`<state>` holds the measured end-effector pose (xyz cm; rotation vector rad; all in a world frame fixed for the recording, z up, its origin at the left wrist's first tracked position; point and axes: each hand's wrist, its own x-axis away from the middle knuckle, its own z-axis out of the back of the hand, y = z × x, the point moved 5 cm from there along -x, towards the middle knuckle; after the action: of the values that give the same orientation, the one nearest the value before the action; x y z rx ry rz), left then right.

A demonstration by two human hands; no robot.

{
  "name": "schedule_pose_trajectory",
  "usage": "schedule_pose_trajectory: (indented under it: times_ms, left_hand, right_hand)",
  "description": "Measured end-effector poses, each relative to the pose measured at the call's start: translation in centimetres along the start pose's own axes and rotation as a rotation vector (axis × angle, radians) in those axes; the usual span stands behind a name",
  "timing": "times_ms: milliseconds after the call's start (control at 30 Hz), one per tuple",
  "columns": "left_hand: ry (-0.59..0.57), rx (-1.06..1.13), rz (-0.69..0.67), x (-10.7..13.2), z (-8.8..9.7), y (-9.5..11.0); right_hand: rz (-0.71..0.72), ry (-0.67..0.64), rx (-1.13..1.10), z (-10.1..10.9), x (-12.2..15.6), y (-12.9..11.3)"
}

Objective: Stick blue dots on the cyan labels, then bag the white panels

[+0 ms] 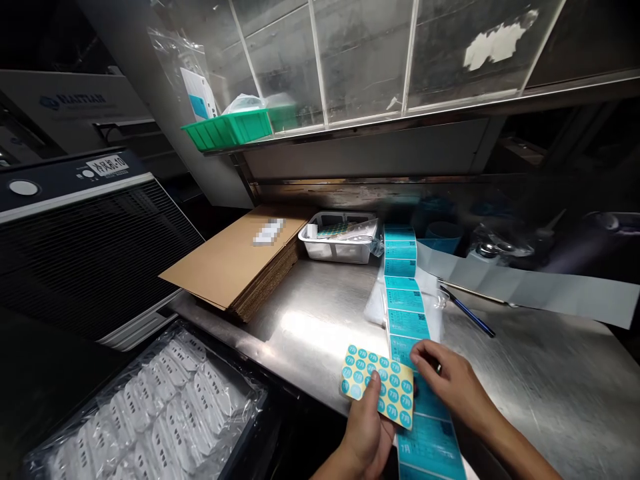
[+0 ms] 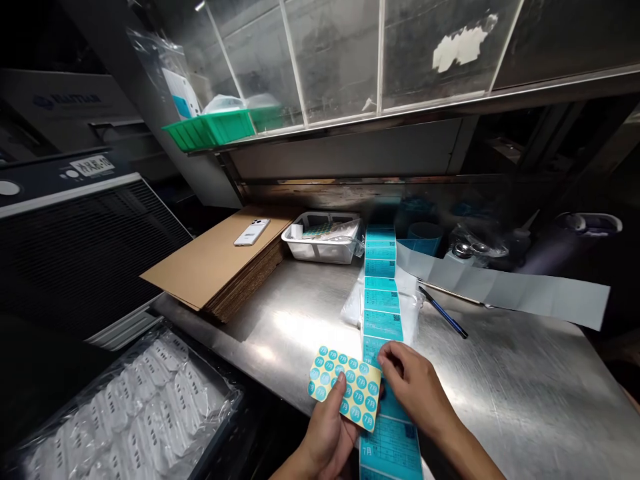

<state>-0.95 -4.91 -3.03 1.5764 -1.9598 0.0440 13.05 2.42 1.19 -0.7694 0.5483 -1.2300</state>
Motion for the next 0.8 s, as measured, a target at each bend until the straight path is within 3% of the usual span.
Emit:
schedule_pose_trajectory:
  times_ms: [133,333,500,600,800]
  left_hand:
    - [-0.017,-0.003,-0.044,0.3,-0.3,0.1]
    - [0.053,-0.042,-0.069,0.5,-0.3,-0.1]
    - [0.05,-0.04,-0.059,0.4,-0.4,-0.2]
    - [0.046,-0.033,-0.061,0.3,-0.3,-0.2]
    - [0.066,-0.012,-0.064,0.5,-0.2,-0.3]
  right_hand:
    - [0.041,-0.054,0.044,-1.1,2.8,-0.3]
    - [0.145,0.139,0.196,-2.5,4.3,-0.2]
    - [0.187,0.2,0.242,-2.6,4.7,-0.6]
    - [0.147,0.174,0.167,-2.6,4.7,-0.3]
    - [0.04,0.0,-0.011,-2.5,4.0,0.1]
